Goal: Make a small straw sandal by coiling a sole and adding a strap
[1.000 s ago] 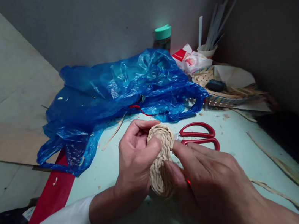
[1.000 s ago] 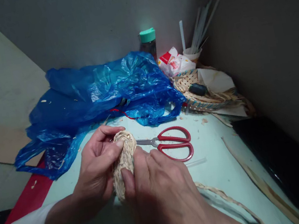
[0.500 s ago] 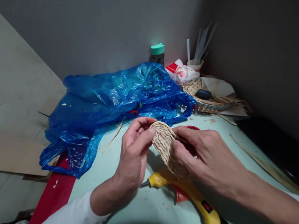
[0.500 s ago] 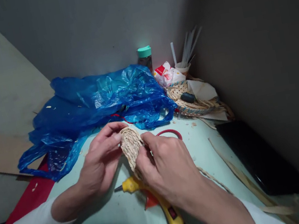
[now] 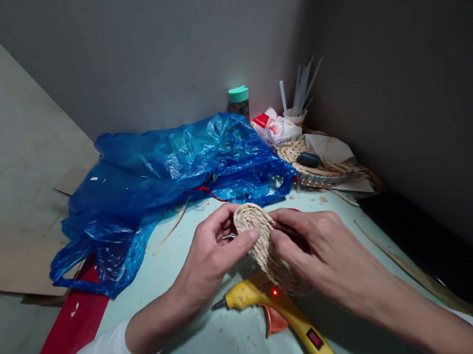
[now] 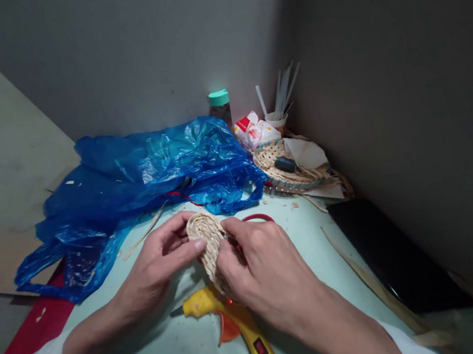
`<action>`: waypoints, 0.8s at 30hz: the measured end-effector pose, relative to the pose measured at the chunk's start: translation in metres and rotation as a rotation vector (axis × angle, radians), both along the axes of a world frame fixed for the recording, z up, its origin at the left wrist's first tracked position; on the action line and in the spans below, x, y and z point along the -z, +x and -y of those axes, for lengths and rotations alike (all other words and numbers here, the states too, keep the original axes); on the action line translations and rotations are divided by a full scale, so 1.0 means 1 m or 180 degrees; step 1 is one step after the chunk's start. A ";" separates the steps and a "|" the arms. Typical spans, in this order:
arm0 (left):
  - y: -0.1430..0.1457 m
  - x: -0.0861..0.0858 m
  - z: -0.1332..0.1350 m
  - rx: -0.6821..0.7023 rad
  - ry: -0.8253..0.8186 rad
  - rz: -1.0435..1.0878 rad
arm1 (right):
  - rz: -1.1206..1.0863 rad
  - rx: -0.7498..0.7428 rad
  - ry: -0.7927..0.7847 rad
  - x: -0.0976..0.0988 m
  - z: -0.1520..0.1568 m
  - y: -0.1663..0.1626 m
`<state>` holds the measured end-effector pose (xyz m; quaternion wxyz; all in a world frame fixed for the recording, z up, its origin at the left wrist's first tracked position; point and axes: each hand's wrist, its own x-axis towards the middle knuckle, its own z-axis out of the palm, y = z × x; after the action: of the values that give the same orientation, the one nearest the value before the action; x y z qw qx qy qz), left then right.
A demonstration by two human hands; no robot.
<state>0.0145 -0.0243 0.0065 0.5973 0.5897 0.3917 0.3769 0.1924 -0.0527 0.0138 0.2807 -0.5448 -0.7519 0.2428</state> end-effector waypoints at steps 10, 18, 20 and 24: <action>0.000 0.002 -0.007 -0.0194 0.0031 -0.0153 | 0.0841 -0.0701 0.0281 0.004 -0.002 0.001; -0.017 -0.002 -0.022 -0.0024 0.0136 -0.0635 | 0.1099 -0.0779 0.0249 0.001 -0.004 0.006; -0.024 -0.003 -0.030 -0.0126 0.0015 -0.0664 | 0.0988 -0.0748 0.0262 0.000 -0.008 0.011; -0.036 -0.012 -0.046 -0.0442 -0.0183 -0.0529 | 0.0824 -0.0565 0.0337 -0.003 -0.018 0.029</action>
<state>-0.0218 0.0216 0.0184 0.5518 0.5730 0.4905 0.3559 0.2219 -0.0347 0.0169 0.1873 -0.4874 -0.8388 0.1544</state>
